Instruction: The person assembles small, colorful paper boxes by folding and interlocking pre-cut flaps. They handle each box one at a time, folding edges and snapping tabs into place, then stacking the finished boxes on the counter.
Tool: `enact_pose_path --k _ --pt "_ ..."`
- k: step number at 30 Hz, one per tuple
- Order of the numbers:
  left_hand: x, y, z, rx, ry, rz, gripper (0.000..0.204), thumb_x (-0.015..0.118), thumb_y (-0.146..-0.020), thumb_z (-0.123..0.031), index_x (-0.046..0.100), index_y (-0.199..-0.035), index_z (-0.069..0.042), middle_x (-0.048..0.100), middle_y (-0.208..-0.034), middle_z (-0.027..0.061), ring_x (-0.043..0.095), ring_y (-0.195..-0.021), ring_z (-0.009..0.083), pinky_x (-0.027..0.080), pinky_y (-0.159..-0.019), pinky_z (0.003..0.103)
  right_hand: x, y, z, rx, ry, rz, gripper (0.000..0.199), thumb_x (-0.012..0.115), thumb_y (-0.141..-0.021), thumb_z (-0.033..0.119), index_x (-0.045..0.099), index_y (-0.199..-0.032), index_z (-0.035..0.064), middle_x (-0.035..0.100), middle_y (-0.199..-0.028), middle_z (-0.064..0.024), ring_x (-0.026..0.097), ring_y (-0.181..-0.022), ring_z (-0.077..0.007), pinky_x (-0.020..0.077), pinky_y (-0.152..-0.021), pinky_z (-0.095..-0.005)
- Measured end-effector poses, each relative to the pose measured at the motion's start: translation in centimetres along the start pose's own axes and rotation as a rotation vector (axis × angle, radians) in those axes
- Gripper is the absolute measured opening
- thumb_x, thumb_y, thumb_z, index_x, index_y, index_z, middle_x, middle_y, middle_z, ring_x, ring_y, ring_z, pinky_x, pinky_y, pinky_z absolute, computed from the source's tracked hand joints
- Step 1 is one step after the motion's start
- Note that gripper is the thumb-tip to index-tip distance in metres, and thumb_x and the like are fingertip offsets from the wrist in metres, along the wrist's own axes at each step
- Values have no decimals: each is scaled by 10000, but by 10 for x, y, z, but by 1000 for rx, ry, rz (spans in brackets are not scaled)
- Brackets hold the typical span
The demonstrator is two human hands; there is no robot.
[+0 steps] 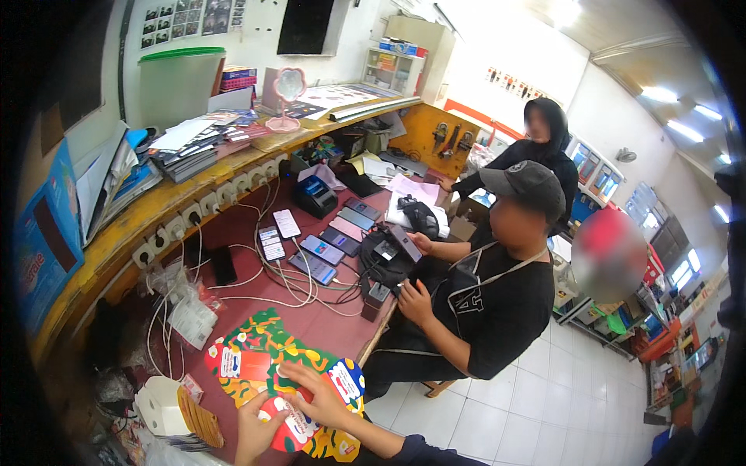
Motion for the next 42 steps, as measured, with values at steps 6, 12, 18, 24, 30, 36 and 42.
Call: enact_pose_path --k 6,12,18,24,30,36,42 --pt "-10 4 -1 50 31 83 340 670 -765 8 586 -1086 82 652 -1002 96 615 -877 123 495 -794 269 0 8 0 39 -276 73 354 617 -867 170 588 -1190 29 566 -1259 -132 512 -1180 -263 350 -1032 -373" --pt "-32 3 16 -79 297 -221 297 608 -851 -109 593 -1068 93 646 -1002 127 618 -918 151 489 -813 281 -23 -7 20 -2 -397 -254 161 614 -820 1 672 -971 0 666 -1051 -140 600 -1043 -248 415 -967 -393" --pt "-23 6 13 -318 1017 -44 445 338 -986 -317 396 -1332 -42 554 -1238 106 575 -1071 224 469 -902 377 -8 -14 55 -246 -168 135 123 726 -750 136 617 -758 79 566 -1086 -33 395 -1287 -299 268 -1053 -471" --pt "-5 16 2 -424 1108 -184 425 414 -976 -224 351 -1365 -65 494 -1304 109 496 -1184 267 402 -992 460 -10 -11 56 -140 -257 -281 212 748 -713 96 544 -674 51 537 -1012 -86 503 -1092 -281 362 -956 -409" --pt "19 27 -16 23 1073 -382 366 475 -956 -122 403 -1301 -26 529 -1223 102 554 -1095 216 470 -923 380 -10 0 72 -186 -43 -691 170 661 -711 26 495 -678 35 513 -1153 -188 498 -1124 -333 374 -958 -440" --pt "-3 28 -12 -127 1019 -112 479 438 -895 -121 341 -1349 0 463 -1323 149 477 -1211 260 378 -1028 429 -2 -7 70 -64 -420 -120 105 601 -835 101 541 -803 21 414 -1289 -184 421 -1216 -319 316 -1020 -431" --pt "1 34 -1 -50 1404 139 637 479 -784 -130 302 -1379 11 418 -1373 184 392 -1293 306 267 -1100 473 6 -4 58 101 -640 2 495 613 -812 1 374 -1242 50 244 -1434 -172 305 -1318 -248 284 -1061 -376"
Point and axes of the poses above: each hand's wrist, its own y-axis away from the middle knuckle, its own x-axis out of the palm, z = x × y, the point moved 4 cm from there along -y, towards the middle knuckle
